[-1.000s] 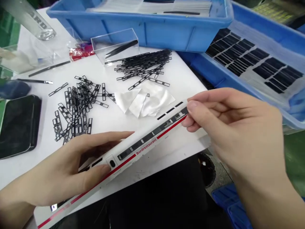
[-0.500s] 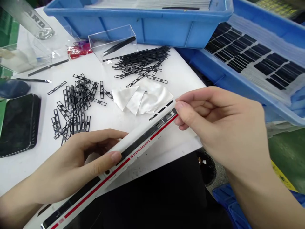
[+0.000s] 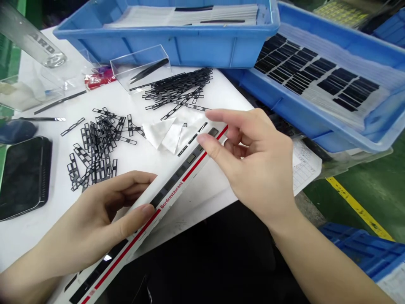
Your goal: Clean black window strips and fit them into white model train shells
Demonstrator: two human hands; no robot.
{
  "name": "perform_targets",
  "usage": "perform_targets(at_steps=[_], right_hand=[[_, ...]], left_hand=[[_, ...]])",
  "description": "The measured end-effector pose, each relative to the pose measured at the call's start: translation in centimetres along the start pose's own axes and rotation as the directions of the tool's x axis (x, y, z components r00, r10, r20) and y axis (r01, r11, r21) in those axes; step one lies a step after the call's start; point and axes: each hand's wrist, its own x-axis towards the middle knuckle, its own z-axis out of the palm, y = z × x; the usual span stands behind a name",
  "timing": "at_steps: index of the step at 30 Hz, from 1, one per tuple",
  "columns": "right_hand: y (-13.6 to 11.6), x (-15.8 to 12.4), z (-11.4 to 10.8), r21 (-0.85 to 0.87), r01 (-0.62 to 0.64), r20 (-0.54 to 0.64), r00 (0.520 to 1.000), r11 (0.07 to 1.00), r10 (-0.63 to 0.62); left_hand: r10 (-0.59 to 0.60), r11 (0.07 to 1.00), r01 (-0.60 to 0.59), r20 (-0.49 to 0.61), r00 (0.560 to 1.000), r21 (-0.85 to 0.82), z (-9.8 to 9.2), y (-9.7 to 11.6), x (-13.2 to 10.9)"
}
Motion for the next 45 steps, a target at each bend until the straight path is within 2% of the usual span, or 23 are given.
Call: perform_targets(at_steps=[2, 4, 5, 7, 8, 10, 15, 17, 20, 26, 33, 38, 43, 45], right_hand=[[-0.7, -0.7, 0.4, 0.098, -0.012, -0.095, 0.995, 0.995, 0.021], [-1.8, -1.9, 0.8, 0.263, -0.105, -0.105, 0.985, 0.959, 0.137], [-2.4, -2.6, 1.0, 0.34, -0.189, -0.045, 0.975, 0.921, 0.216], [-3.6, -3.9, 1.4, 0.432, -0.385, 0.187, 0.923, 0.815, 0.337], [-4.0, -4.4, 1.6, 0.452, -0.455, 0.296, 0.888, 0.767, 0.352], [-4.5, -4.8, 2.0, 0.494, -0.522, 0.437, 0.84, 0.695, 0.32], [-3.7, -4.3, 2.4, 0.559, -0.595, 0.56, 0.785, 0.577, 0.266], [-3.2, -4.2, 2.4, 0.57, -0.61, 0.597, 0.768, 0.551, 0.233], [-2.8, -4.2, 2.3, 0.58, -0.608, 0.622, 0.76, 0.541, 0.188], [-2.6, -4.6, 2.2, 0.574, -0.606, 0.651, 0.746, 0.551, 0.142], [-2.9, -4.9, 2.8, 0.539, -0.598, 0.608, 0.763, 0.594, 0.217], [-3.0, -4.1, 3.2, 0.545, -0.659, 0.627, 0.731, 0.518, 0.269], [-2.9, -3.0, 3.1, 0.57, -0.623, 0.588, 0.765, 0.536, 0.264], [-2.7, -2.7, 3.0, 0.569, -0.637, 0.602, 0.753, 0.519, 0.265]], left_hand=[[0.026, 0.999, -0.027, -0.034, 0.999, -0.021, 0.1, -0.2, -0.2], [0.059, 0.998, -0.061, -0.076, 0.995, -0.023, 0.3, -0.4, -0.4], [0.083, 0.996, -0.086, -0.104, 0.991, -0.018, 0.5, -0.5, -0.5], [0.138, 0.99, -0.141, -0.153, 0.978, -0.008, 0.9, -0.6, -0.6], [0.166, 0.985, -0.17, -0.171, 0.971, -0.012, 1.2, -0.7, -0.7], [0.209, 0.973, -0.223, -0.19, 0.959, -0.055, 1.7, -0.9, -0.7], [0.167, 0.941, -0.206, -0.161, 0.973, -0.27, 2.0, -1.8, -0.6], [0.166, 0.93, -0.203, -0.142, 0.976, -0.306, 1.8, -2.2, -0.6], [0.221, 0.927, -0.252, -0.139, 0.965, -0.277, 1.7, -2.4, -0.7], [0.276, 0.949, -0.294, -0.156, 0.949, -0.11, 2.0, -2.6, -1.4], [0.227, 0.971, -0.24, -0.235, 0.945, -0.025, 2.6, -1.8, -0.9], [0.18, 0.98, -0.198, -0.272, 0.945, -0.038, 2.9, -1.0, -0.5], [0.23, 0.972, -0.231, -0.296, 0.927, 0.03, 2.9, -1.6, -0.8], [0.251, 0.968, -0.242, -0.304, 0.919, 0.068, 2.8, -2.0, -0.9]])
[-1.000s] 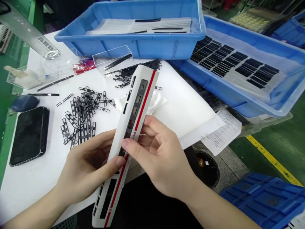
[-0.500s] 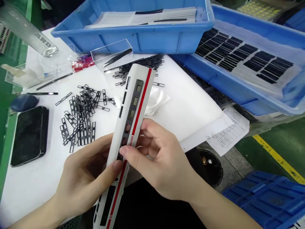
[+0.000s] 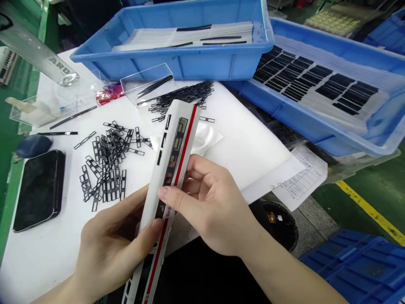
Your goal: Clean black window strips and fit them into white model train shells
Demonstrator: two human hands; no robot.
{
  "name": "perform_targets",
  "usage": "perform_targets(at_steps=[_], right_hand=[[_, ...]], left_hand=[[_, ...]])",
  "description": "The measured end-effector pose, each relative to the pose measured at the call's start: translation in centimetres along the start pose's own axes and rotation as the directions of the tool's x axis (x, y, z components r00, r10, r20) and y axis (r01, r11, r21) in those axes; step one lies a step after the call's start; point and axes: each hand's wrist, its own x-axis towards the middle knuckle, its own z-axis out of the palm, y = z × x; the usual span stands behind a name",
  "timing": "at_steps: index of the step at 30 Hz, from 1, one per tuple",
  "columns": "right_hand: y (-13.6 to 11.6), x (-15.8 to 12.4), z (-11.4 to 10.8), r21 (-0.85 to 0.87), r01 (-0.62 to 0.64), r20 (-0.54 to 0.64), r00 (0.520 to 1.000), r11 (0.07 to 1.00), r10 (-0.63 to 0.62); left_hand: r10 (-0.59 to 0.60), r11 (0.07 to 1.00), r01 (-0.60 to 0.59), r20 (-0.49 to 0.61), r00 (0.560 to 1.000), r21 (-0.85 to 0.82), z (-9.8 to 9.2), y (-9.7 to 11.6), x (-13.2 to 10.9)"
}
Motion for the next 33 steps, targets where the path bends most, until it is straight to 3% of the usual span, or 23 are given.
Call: perform_targets(at_steps=[11, 16, 23, 33], right_hand=[[-1.0, 1.3, -0.6, 0.024, 0.002, 0.022, 1.0, 1.0, -0.003], [-1.1, 1.8, -0.9, 0.033, 0.006, -0.015, 1.0, 0.999, -0.006], [-1.6, 2.4, -1.1, 0.027, 0.091, -0.085, 0.992, 0.995, -0.089], [-2.8, 3.1, -1.1, 0.088, 0.083, -0.153, 0.986, 0.993, -0.068]], left_hand=[[0.003, 1.0, -0.003, -0.015, 1.0, 0.011, -0.1, 0.0, -0.3], [-0.04, 0.999, 0.042, -0.062, 0.997, 0.028, 0.1, 0.1, -0.3], [-0.003, 0.999, 0.006, -0.051, 0.999, 0.049, -0.1, 0.1, -0.5], [-0.02, 1.0, 0.02, -0.016, 1.0, -0.016, -0.2, 0.1, -0.3]])
